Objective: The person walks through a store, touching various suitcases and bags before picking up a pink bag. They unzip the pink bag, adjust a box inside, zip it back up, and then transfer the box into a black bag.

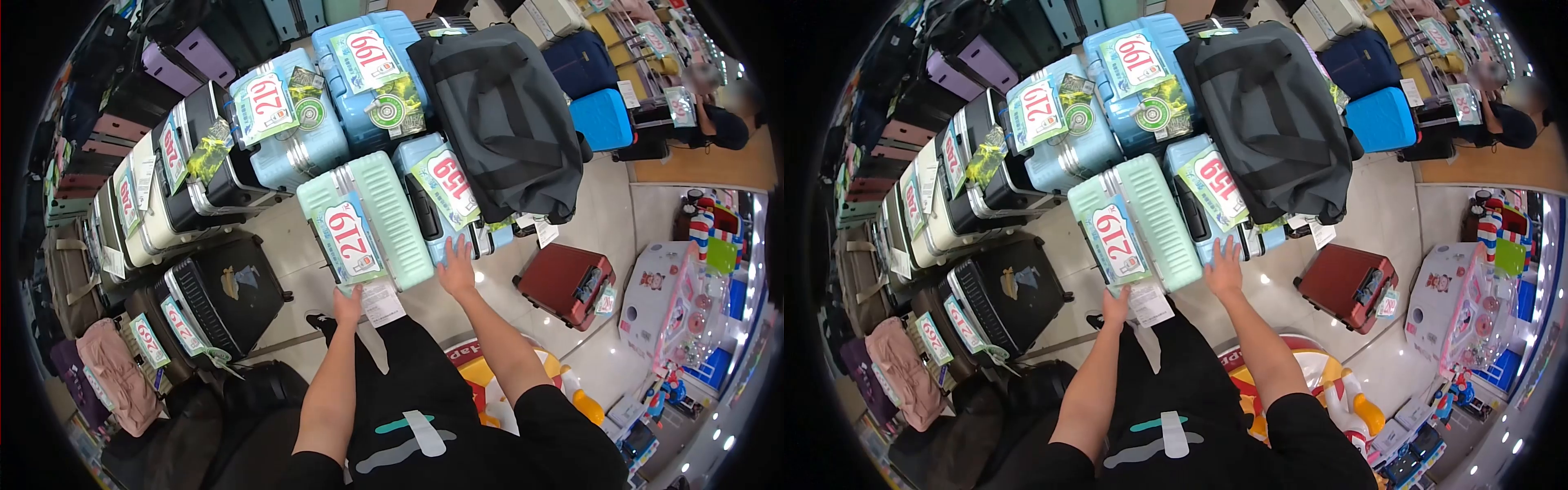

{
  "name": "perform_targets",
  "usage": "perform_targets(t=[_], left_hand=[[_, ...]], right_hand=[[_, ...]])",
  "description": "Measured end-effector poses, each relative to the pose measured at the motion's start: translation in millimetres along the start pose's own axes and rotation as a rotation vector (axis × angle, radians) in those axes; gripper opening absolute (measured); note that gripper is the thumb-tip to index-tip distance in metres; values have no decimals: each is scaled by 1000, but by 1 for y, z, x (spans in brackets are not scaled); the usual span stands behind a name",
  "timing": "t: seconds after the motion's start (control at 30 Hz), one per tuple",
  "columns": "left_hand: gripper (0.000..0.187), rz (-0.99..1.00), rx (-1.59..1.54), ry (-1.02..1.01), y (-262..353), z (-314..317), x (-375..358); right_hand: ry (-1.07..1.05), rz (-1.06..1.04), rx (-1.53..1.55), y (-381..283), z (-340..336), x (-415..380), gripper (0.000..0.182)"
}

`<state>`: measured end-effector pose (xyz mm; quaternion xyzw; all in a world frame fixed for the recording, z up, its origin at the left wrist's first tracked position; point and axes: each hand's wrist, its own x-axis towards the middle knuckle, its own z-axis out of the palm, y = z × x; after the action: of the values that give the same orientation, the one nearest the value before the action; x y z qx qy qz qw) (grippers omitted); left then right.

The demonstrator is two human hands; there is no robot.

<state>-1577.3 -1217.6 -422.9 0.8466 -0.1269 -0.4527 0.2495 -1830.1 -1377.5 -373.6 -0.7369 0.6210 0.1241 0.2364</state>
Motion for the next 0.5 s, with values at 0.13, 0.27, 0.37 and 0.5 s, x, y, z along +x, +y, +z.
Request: perform_targets(t=[0.13,0.27,0.37,0.5], left_hand=[[57,-45,-23,-44,6,-4,-3],[63,-44,74,-42,10,-8,-4],[70,-144,-38,-87,45,-28,-27],[71,0,48,-126,26,-44,-32]], right_hand=[[-74,-13,-20,0,-10,0,81],[-102,-41,-7,2,-17,0,84],[-181,-29,40,2,-34,3,80],[-114,-20,182,23,5,-21,60]])
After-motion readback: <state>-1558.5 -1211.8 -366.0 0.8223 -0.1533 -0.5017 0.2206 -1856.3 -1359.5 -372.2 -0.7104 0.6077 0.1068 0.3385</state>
